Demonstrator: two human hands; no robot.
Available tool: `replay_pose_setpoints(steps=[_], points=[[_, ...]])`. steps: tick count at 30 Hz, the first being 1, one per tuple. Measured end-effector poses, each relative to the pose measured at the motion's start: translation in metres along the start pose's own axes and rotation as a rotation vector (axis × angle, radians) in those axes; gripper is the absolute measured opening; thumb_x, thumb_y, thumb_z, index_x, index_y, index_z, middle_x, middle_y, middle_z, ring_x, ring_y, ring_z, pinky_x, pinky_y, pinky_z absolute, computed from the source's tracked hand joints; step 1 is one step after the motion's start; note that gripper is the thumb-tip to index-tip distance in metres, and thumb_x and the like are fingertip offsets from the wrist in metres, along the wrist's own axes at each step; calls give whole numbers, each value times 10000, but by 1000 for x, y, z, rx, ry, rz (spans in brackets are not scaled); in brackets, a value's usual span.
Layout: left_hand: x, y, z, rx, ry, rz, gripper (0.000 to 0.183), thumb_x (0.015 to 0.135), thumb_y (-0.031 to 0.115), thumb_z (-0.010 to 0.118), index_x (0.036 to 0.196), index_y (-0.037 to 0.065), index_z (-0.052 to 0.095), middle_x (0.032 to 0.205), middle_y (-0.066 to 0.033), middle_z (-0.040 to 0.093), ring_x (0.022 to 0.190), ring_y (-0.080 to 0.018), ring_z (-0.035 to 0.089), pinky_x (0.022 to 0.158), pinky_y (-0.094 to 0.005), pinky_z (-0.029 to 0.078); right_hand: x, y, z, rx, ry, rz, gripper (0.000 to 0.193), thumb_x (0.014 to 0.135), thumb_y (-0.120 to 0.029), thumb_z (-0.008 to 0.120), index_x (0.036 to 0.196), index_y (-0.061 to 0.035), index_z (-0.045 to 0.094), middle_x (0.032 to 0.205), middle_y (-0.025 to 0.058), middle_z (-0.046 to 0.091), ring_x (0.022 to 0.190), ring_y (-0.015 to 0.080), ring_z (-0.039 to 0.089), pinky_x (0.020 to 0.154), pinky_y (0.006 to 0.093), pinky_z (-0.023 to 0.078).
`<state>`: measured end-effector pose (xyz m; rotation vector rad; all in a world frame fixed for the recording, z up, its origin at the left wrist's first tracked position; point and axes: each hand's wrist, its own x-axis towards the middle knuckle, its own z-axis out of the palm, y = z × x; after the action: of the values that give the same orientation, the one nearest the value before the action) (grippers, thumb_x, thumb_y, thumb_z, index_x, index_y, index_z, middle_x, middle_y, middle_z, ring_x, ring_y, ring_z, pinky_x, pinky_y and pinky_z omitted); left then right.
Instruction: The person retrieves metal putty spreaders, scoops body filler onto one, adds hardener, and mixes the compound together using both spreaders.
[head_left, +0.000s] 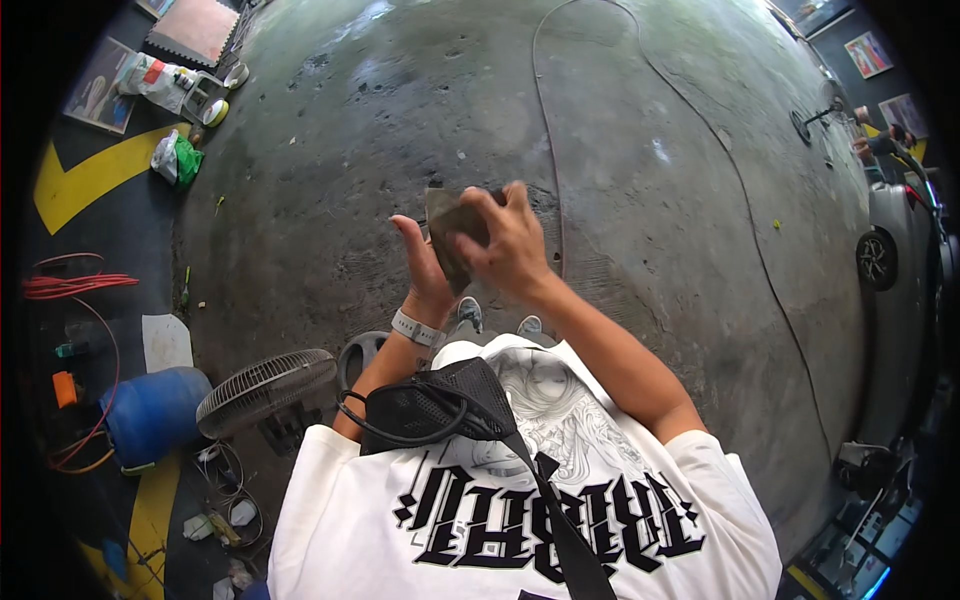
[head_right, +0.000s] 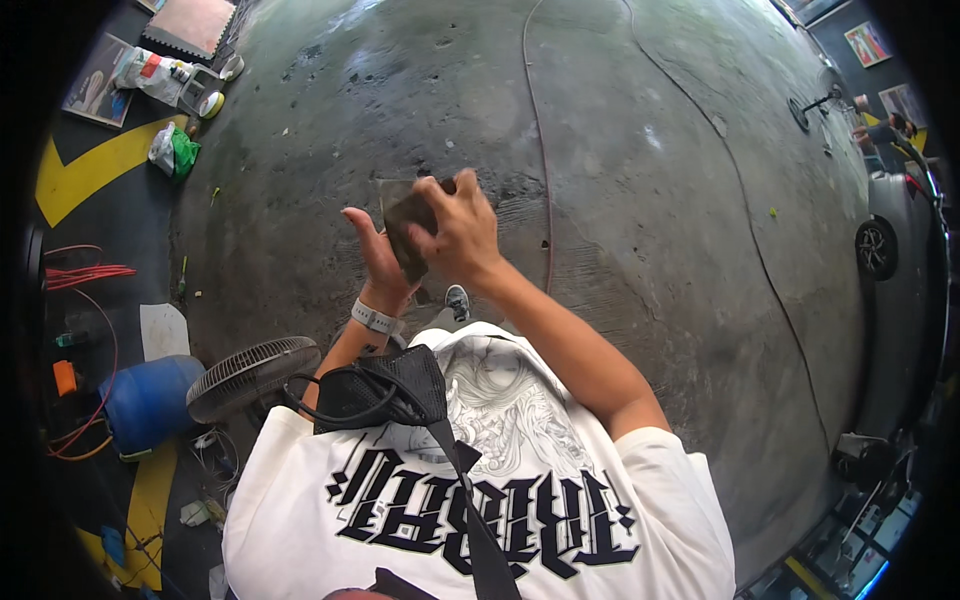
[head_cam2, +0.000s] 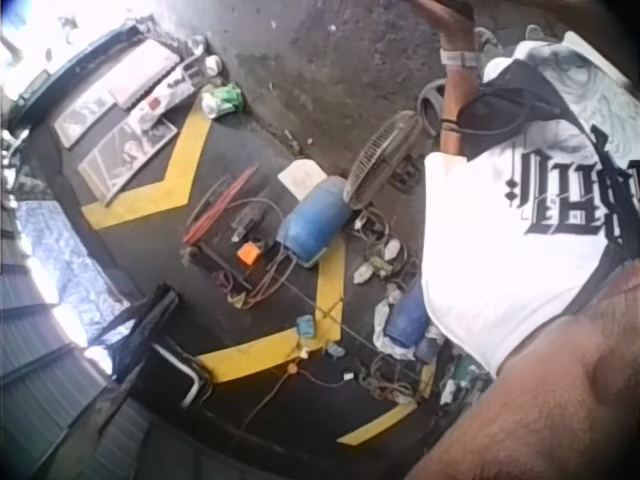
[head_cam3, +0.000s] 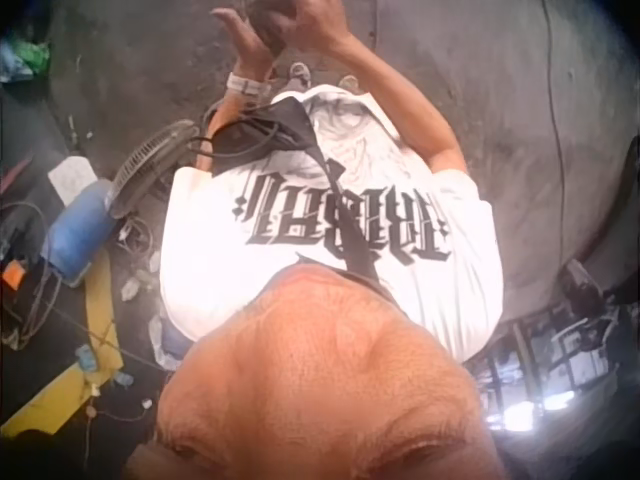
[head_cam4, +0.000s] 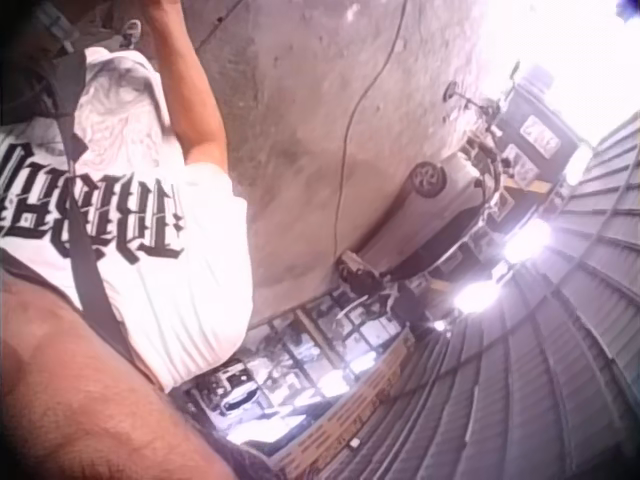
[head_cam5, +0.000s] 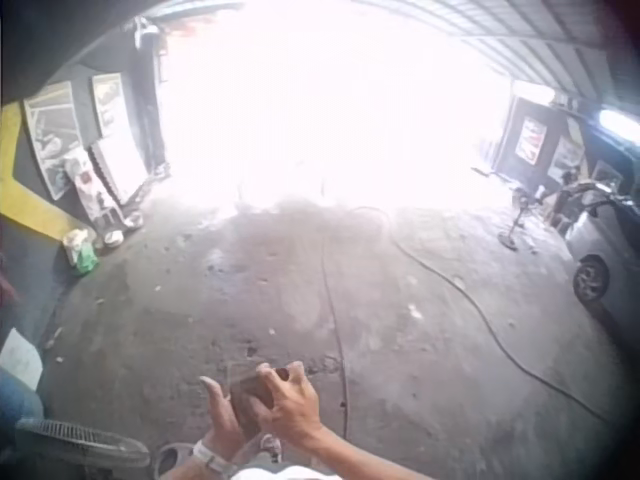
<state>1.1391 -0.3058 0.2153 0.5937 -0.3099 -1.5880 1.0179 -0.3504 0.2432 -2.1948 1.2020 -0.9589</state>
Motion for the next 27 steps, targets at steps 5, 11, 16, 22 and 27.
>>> replay_pose_setpoints(steps=[5,11,16,22,27], points=[[-1,5,2,107,36,-52,1083,756,905,208,1418,66,382,1347,-107,498,1242,-234,490,1027,-383,430,26,0,4,-154,83,-107,474,701,-316,803,1110,-221,583,983,104,436,853,276,548,661,417,494],[-3,10,0,102,33,-45,1088,756,904,181,1413,60,383,1357,-108,492,1258,-225,477,1035,-375,421,26,-7,5,-117,57,-53,470,695,-315,802,1106,-224,592,974,99,442,834,292,561,670,421,508],[0,17,-12,176,8,58,1104,750,908,167,1392,44,416,1342,-110,511,1233,-230,505,1014,-368,446,7,-14,13,-60,-2,-87,481,704,-310,798,1125,-211,588,986,115,448,860,306,578,681,426,519],[-7,24,-2,1,74,-5,1116,740,917,181,1309,16,513,1247,-119,593,1164,-256,568,1001,-376,462,28,-18,7,-18,68,-41,504,676,-302,806,1120,-215,584,992,122,450,868,325,578,684,436,521],[-6,27,-13,3,26,32,1149,717,931,223,1357,4,455,1310,-131,543,1204,-264,537,1021,-401,450,1,-19,11,38,-59,-82,495,670,-267,800,1109,-193,584,1021,131,472,916,333,583,720,432,525]])
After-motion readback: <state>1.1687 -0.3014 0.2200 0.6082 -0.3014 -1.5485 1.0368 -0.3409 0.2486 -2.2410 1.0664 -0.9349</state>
